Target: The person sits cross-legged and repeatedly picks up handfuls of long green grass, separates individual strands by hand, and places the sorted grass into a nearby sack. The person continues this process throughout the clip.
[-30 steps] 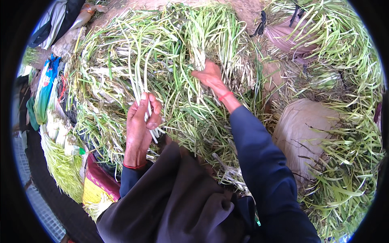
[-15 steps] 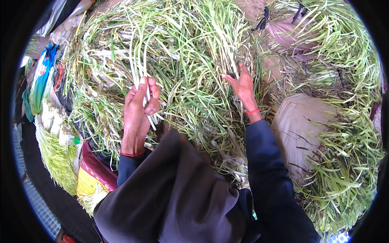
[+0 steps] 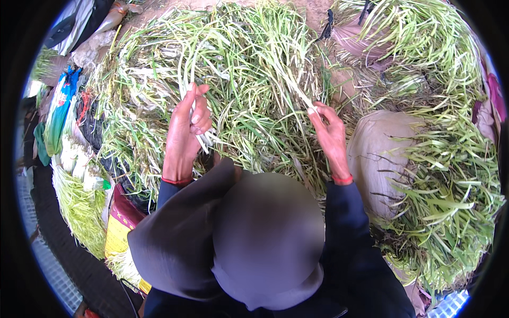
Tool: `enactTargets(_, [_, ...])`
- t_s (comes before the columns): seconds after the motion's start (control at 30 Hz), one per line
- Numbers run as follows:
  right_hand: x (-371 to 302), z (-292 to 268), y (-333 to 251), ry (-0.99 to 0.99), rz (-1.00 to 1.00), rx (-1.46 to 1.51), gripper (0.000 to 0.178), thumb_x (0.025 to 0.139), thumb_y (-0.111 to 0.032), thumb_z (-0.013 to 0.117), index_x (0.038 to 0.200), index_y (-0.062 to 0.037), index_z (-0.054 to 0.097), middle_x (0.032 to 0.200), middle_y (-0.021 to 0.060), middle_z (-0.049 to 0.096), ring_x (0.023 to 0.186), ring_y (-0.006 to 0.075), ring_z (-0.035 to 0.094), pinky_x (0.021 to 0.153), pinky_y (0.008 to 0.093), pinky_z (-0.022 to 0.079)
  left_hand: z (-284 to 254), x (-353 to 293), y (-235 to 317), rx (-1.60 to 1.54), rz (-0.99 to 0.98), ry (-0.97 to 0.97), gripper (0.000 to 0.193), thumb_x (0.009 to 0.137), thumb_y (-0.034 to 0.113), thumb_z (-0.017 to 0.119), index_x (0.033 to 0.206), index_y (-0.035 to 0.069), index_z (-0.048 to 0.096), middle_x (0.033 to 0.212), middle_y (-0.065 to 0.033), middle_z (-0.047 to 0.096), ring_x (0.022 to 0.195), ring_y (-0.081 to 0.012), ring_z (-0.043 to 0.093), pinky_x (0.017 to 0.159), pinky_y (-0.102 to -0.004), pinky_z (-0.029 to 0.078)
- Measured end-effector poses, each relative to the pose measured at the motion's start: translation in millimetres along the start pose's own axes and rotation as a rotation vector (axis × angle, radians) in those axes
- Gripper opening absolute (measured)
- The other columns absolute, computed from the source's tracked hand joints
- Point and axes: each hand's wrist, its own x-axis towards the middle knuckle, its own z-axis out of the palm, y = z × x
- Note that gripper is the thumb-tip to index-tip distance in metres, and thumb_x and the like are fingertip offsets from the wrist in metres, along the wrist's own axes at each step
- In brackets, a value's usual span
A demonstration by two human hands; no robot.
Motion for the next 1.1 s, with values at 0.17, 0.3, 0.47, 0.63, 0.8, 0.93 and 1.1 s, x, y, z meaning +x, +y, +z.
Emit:
enactTargets(0.17, [-59.9, -35.9, -60.6, 0.015, -0.02, 0.316, 0.021, 0.094, -0.007, 0.065, 0.113, 0.0022, 0.065, 0.097, 0.0032, 0.064, 0.079, 0.0051, 0.058, 0.069, 0.0222, 0.05, 22.0, -16.9, 10.3, 0.065, 0.008, -0.059, 0.032, 0.102, 0.034, 0.054, 0.109, 0.002, 0.059, 0.053, 0.009, 0.034, 0.042, -0.0013, 0.024, 0.039, -0.0198, 0.022])
enactTargets(0.3, [-77.4, -35.4, -84.9, -0.02, 0.051, 0.461, 0.022, 0.094, -0.009, 0.065, 0.114, 0.0007, 0.065, 0.081, -0.0013, 0.064, 0.068, 0.0046, 0.058, 0.064, 0.0204, 0.047, 35.8, -27.8, 13.0, 0.198, 0.057, -0.001, 0.026, 0.098, 0.031, 0.06, 0.101, 0.005, 0.062, 0.053, 0.0099, 0.035, 0.041, -0.0012, 0.024, 0.038, -0.0202, 0.02])
enactTargets(0.47, [-81.9, -6.3, -84.7, -0.148, 0.135, 0.553, 0.024, 0.094, -0.011, 0.066, 0.115, 0.0007, 0.065, 0.087, 0.0011, 0.066, 0.068, 0.0058, 0.058, 0.062, 0.0199, 0.046, 38.9, -28.2, -10.8, 0.381, -0.11, -0.056, 0.028, 0.095, 0.029, 0.065, 0.102, 0.001, 0.065, 0.061, 0.0065, 0.045, 0.044, -0.0009, 0.028, 0.039, -0.02, 0.021])
enactTargets(0.63, [-79.5, 20.9, -72.0, -0.237, 0.163, 0.549, 0.022, 0.097, -0.013, 0.062, 0.113, -0.0003, 0.067, 0.083, 0.0005, 0.065, 0.069, 0.0059, 0.056, 0.064, 0.0204, 0.045, 32.1, -21.0, -39.8, 0.371, -0.276, -0.171, 0.032, 0.098, 0.031, 0.061, 0.109, 0.001, 0.065, 0.068, 0.005, 0.05, 0.045, 0.0007, 0.03, 0.041, -0.0193, 0.022])
enactTargets(0.8, [-74.4, 35.2, -63.1, -0.349, 0.185, 0.411, 0.023, 0.097, -0.013, 0.062, 0.115, 0.0009, 0.067, 0.083, 0.0008, 0.065, 0.07, 0.0058, 0.054, 0.064, 0.02, 0.044, 25.9, -13.0, -51.0, 0.32, -0.268, -0.138, 0.026, 0.096, 0.027, 0.066, 0.104, 0.002, 0.064, 0.071, 0.0024, 0.055, 0.044, 0.0003, 0.031, 0.041, -0.0191, 0.023])
enactTargets(0.93, [-70.2, 38.1, -56.7, -0.422, 0.167, 0.332, 0.025, 0.097, -0.013, 0.061, 0.117, 0.0013, 0.066, 0.082, 0.0002, 0.063, 0.071, 0.0055, 0.054, 0.063, 0.0206, 0.042, 23.6, -9.6, -57.3, 0.338, -0.241, -0.076, 0.023, 0.093, 0.024, 0.069, 0.1, 0.002, 0.065, 0.071, 0.002, 0.056, 0.044, -0.0002, 0.034, 0.041, -0.0183, 0.023])
enactTargets(1.1, [-61.7, 53.9, -54.0, -0.291, 0.039, 0.251, 0.025, 0.094, -0.016, 0.067, 0.113, 0.0006, 0.067, 0.069, -0.0036, 0.055, 0.061, 0.0035, 0.045, 0.054, 0.0222, 0.04, 18.9, -7.4, -63.7, 0.358, -0.23, -0.019, 0.015, 0.087, 0.017, 0.073, 0.093, 0.004, 0.069, 0.071, 0.0014, 0.062, 0.048, -0.002, 0.038, 0.042, -0.0201, 0.026])
